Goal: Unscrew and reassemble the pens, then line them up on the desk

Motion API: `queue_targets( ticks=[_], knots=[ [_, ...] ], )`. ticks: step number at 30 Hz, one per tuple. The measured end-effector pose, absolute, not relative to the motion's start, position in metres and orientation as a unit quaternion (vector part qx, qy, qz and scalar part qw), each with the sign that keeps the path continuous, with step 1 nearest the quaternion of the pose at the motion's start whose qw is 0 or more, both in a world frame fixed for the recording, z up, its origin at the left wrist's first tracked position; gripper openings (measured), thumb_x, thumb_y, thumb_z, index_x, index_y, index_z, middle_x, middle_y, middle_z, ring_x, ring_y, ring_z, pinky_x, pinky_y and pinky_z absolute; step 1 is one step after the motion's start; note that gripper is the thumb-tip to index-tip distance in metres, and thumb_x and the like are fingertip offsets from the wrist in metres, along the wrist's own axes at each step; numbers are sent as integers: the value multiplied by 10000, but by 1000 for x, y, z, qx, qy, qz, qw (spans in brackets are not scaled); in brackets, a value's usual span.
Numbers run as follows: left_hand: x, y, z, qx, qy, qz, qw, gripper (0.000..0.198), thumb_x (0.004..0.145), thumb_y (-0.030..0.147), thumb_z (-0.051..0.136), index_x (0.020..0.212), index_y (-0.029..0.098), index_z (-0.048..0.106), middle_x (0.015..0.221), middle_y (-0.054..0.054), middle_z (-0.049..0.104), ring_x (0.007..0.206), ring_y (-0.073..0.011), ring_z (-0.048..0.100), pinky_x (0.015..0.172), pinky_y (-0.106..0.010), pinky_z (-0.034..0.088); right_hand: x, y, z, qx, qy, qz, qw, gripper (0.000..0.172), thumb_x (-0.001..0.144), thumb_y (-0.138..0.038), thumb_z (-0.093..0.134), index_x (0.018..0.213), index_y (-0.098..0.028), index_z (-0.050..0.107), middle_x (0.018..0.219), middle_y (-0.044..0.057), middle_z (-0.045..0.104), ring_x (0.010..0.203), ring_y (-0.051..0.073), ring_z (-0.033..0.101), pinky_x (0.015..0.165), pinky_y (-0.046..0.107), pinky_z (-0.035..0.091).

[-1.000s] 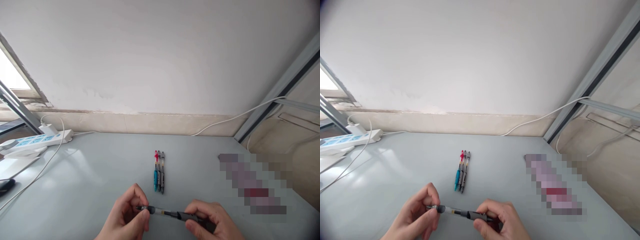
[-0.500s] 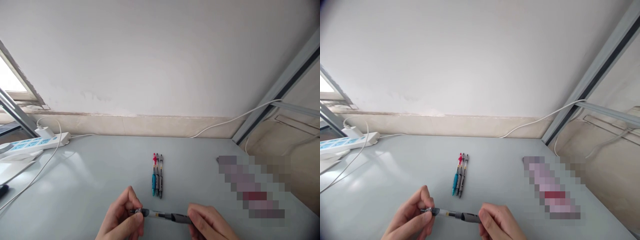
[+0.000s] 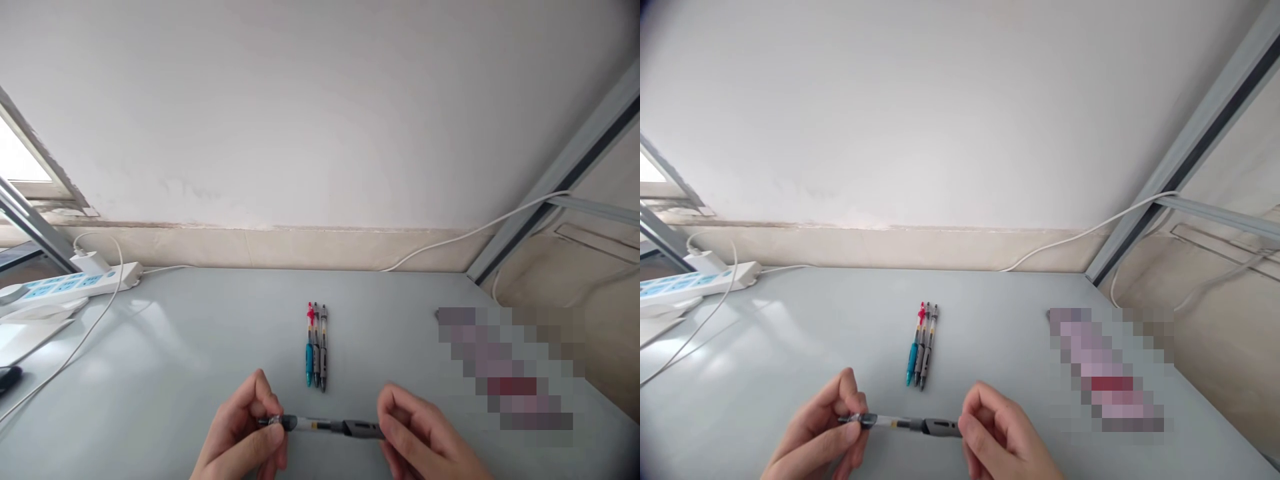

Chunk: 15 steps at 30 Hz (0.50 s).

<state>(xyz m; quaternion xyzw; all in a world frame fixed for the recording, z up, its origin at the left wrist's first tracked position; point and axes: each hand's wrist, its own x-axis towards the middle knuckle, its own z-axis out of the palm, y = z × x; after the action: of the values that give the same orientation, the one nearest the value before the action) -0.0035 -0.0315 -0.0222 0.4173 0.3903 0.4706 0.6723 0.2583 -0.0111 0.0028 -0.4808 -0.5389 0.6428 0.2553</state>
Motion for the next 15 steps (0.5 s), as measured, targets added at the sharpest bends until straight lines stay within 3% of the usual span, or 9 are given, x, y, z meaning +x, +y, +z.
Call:
queue_targets(
  ticks=[6, 10, 15],
  knots=[
    [-3, -31, -22, 411, 383, 485, 671, 336, 828, 445, 753, 793, 189, 538, 579, 5, 674, 415, -74, 518, 440, -175, 339, 258, -8, 2, -499, -533, 645, 226, 632, 800, -831, 468, 648, -218, 459, 555, -50, 487, 464, 83, 431, 407, 190, 302],
    [-2, -32, -22, 409, 382, 502, 660, 334, 828, 440, 756, 789, 193, 535, 578, 9, 674, 420, -81, 527, 427, -171, 345, 259, -10, 2, -467, -534, 658, 254, 565, 775, -779, 592, 746, -232, 455, 549, -82, 501, 423, 61, 365, 402, 174, 284],
    [-2, -31, -21, 413, 378, 501, 660, 336, 831, 441, 753, 787, 187, 538, 576, 10, 674, 417, -74, 524, 438, -167, 352, 258, -11, 2, -499, -521, 654, 227, 651, 812, -833, 434, 636, -210, 498, 495, -57, 479, 409, 72, 397, 399, 196, 273]
  ],
)
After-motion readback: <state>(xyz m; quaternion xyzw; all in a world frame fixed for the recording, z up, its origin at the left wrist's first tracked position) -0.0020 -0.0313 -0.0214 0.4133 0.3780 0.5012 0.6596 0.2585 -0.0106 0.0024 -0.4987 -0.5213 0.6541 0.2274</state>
